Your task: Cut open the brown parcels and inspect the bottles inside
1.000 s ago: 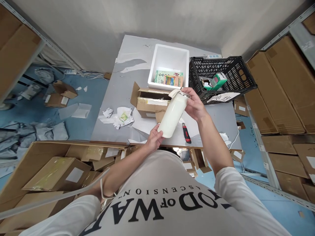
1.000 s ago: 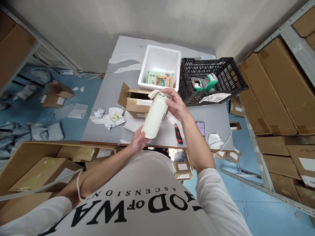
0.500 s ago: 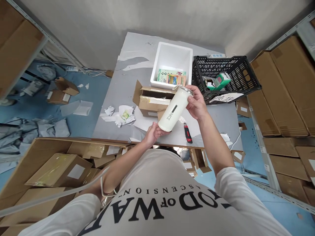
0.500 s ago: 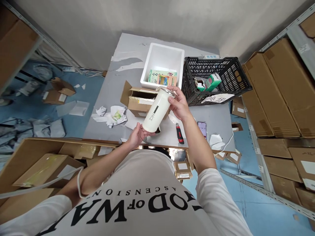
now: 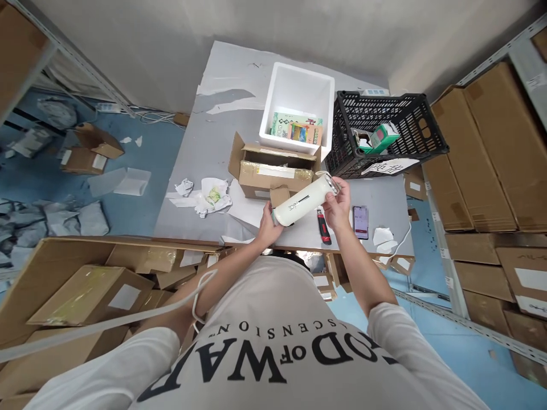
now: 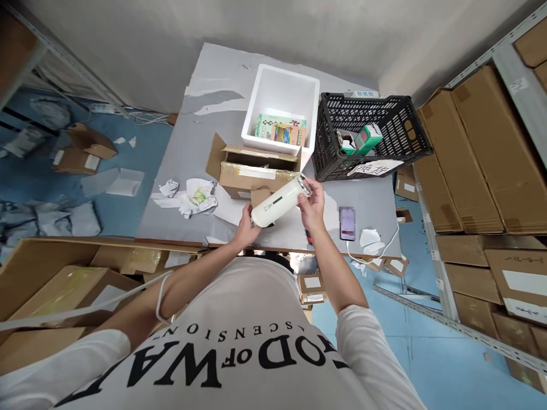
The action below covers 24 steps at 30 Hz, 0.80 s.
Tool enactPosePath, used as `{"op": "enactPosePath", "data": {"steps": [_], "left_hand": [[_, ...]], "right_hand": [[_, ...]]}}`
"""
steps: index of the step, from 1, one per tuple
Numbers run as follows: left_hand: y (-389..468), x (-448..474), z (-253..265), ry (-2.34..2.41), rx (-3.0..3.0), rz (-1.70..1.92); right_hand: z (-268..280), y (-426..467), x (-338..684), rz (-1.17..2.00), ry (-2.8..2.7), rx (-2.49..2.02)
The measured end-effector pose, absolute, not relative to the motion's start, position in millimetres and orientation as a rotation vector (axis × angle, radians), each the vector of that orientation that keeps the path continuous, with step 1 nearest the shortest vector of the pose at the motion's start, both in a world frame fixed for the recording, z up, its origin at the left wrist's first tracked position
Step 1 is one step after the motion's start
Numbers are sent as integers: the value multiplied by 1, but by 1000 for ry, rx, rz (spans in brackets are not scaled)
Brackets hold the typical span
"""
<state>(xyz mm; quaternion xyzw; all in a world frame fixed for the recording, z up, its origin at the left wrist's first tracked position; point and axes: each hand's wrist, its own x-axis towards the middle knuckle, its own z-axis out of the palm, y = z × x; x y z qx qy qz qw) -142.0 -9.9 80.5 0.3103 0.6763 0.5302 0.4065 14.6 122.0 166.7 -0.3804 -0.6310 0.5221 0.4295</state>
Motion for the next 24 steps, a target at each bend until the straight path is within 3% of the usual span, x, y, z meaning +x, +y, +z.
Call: {"op": "enactPosePath", "data": {"steps": [7, 18, 24], "left_hand": [[-15, -146, 66, 1699, 679, 1287], [-15, -138, 62, 1673, 588, 1473], [-12, -142, 61, 1564, 390, 1510]], "right_hand": [[161, 115, 28, 1149, -1651, -907], [172, 94, 20, 995, -2473, -698], [158, 90, 16, 1063, -2558, -724]]}}
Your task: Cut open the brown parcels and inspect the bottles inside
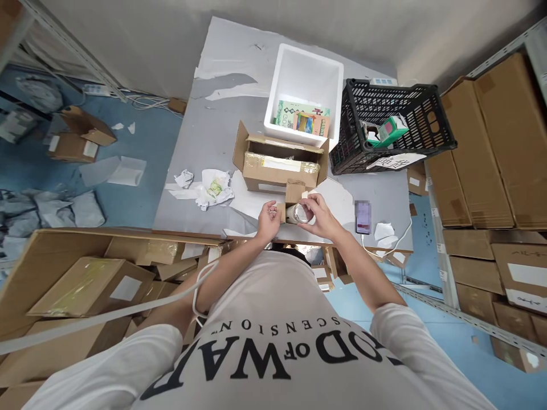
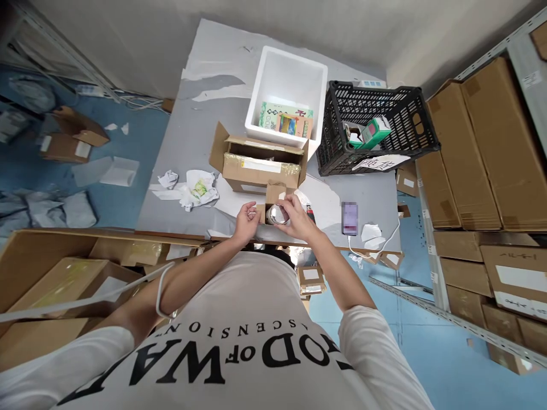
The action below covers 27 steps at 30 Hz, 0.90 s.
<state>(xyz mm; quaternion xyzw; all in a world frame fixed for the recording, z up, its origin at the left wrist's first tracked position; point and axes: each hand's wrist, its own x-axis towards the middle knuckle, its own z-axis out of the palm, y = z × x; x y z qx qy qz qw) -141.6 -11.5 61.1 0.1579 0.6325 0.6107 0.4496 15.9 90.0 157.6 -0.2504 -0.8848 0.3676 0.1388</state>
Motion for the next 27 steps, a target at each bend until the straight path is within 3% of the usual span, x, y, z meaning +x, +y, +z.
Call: {"op": "enactPosePath", "data": {"steps": [6, 14, 27], "left_hand": [[-16, -138, 67, 1548, 288, 1510], [-19, -131, 75, 1518, 249, 1493], [-23, -146, 69, 1542, 384, 1523]], "right_hand": [[148, 78, 11, 898, -2614, -791], [148, 69, -3, 371, -2902, -980], [132, 74, 1, 392, -2973, -890]]}}
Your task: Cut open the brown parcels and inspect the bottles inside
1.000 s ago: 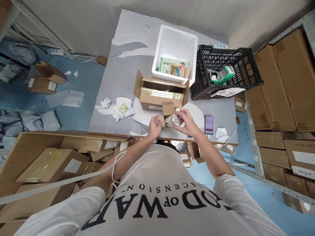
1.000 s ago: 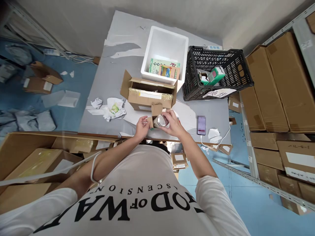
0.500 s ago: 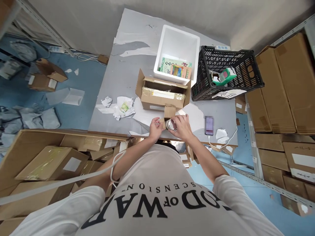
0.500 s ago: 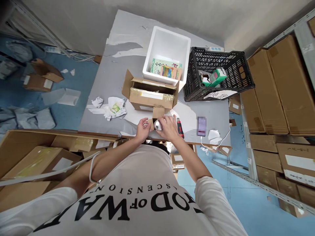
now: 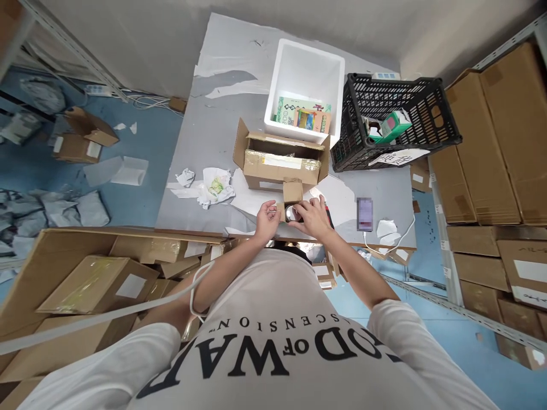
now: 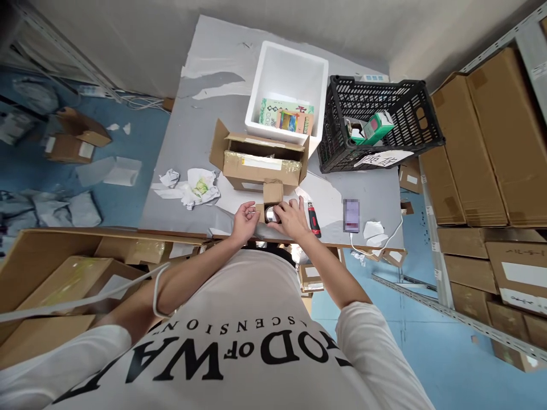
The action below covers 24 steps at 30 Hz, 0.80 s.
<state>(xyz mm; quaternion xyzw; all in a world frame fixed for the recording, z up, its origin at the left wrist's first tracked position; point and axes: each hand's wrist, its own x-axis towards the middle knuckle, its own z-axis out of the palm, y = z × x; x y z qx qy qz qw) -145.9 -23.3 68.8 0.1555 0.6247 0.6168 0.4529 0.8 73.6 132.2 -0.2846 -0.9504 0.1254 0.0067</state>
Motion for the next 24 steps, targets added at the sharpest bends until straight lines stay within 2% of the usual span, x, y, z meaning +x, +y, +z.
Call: {"op": "enactPosePath", "data": {"steps": [3, 10, 14, 18, 20, 24], "left_hand": [[-26, -150, 74, 1575, 570, 1510], [-37, -154, 74, 1696, 1654, 1149], [-35, -156, 59, 1742, 1866, 1084], [-34, -164, 52, 1691, 1946, 1095], [-34, -169, 54, 1668, 1949, 1113], [-34, -174, 62, 1644, 1908, 1139]], "right_hand": [[125, 70, 7, 600, -2831, -902], [94, 48, 11, 1258, -1960, -1037], [76, 69, -3, 1272, -1786, -1185], [72, 92, -9, 1685, -1799, -963], [75, 95, -4, 1710, -1925, -805], [86, 91, 10, 1478, -2218, -638]]}}
